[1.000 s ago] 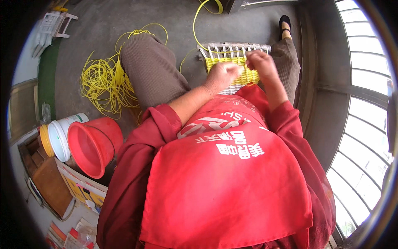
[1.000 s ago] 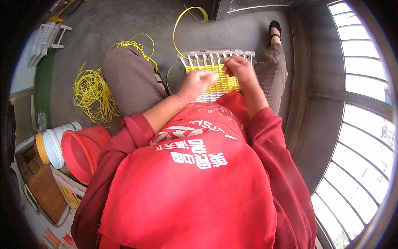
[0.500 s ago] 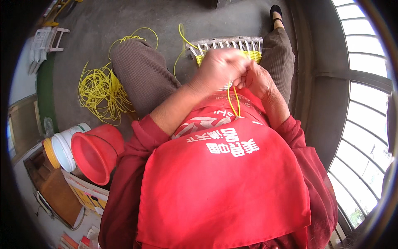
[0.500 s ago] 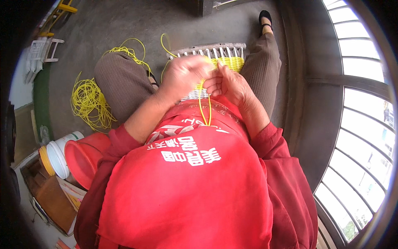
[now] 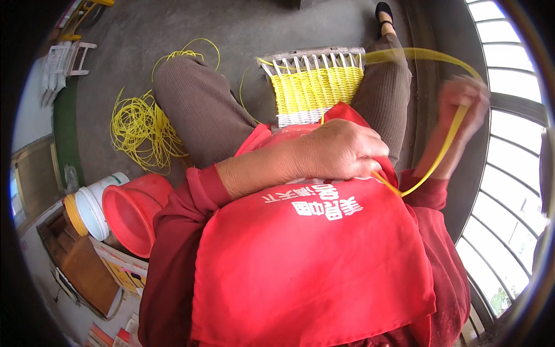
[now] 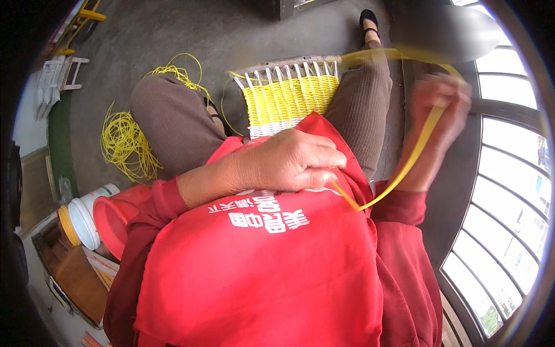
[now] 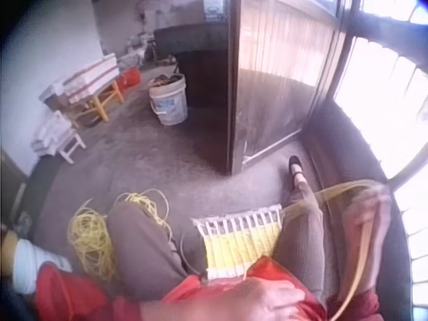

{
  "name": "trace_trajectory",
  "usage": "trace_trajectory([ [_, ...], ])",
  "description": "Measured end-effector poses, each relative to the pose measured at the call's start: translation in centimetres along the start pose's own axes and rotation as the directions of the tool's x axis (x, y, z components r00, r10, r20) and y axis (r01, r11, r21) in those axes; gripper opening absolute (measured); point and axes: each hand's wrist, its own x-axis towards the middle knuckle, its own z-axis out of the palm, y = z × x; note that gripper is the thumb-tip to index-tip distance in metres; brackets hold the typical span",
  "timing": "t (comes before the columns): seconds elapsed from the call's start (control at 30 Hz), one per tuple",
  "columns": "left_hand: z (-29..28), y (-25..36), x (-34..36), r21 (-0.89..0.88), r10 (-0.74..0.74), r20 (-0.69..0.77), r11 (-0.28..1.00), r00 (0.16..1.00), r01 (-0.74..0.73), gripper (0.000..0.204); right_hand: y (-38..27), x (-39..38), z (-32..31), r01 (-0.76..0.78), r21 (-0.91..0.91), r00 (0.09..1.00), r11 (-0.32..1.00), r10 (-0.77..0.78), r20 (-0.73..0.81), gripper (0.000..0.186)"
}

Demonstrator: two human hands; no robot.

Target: The person sits on the floor and weaves a yellow basket using a plastic loom and yellow plastic strands. They repeatedly loop the strands through the loom pegs and pull them tight to form the basket walls.

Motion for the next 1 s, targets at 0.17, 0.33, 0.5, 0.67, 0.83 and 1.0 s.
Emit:
trace_trajectory([
  [0.17, -0.3, -4.8, -1.3, 0.314, -0.240, -0.178, 0.905, 0.954, 0.286, 0.036, -13.7, 2.4, -11.1, 0.377, 0.358, 0.914, 0.854, -0.279, -0.295, 0.015],
  [0.33, -0.2, -11.2, -4.6, 0.425, -0.272, -0.210, 0.840, 0.939, 0.338, 0.042, -19.8, 2.0, -15.8, 0.401, 0.235, 0.875, 0.885, -0.294, -0.385, 0.012],
  [0.5, -1.6, -9.7, -2.8, 0.322, -0.152, -0.473, 0.887, 0.868, 0.331, 0.028, -18.0, -0.9, -12.8, 0.208, 0.224, 0.963, 0.952, -0.159, -0.217, 0.013],
  [0.67, -2.7, -5.8, 2.6, 0.043, -0.245, -0.478, 0.953, 0.843, 0.301, 0.033, -6.5, 0.5, 2.0, -0.228, -0.156, 0.905, 0.961, 0.150, -0.398, 0.011],
  [0.83, -2.5, -5.2, 5.4, -0.710, -0.581, -0.295, 0.665, 0.759, 0.234, 0.029, 3.4, -3.9, 6.6, -0.587, -0.236, 0.777, 0.775, 0.621, 0.106, 0.020],
  [1.0, -4.6, -6.3, 1.2, -0.797, -0.701, -0.428, 0.591, 0.571, 0.128, 0.016, 8.5, -5.7, 7.8, -0.709, -0.205, 0.609, 0.675, 0.732, 0.305, 0.024],
])
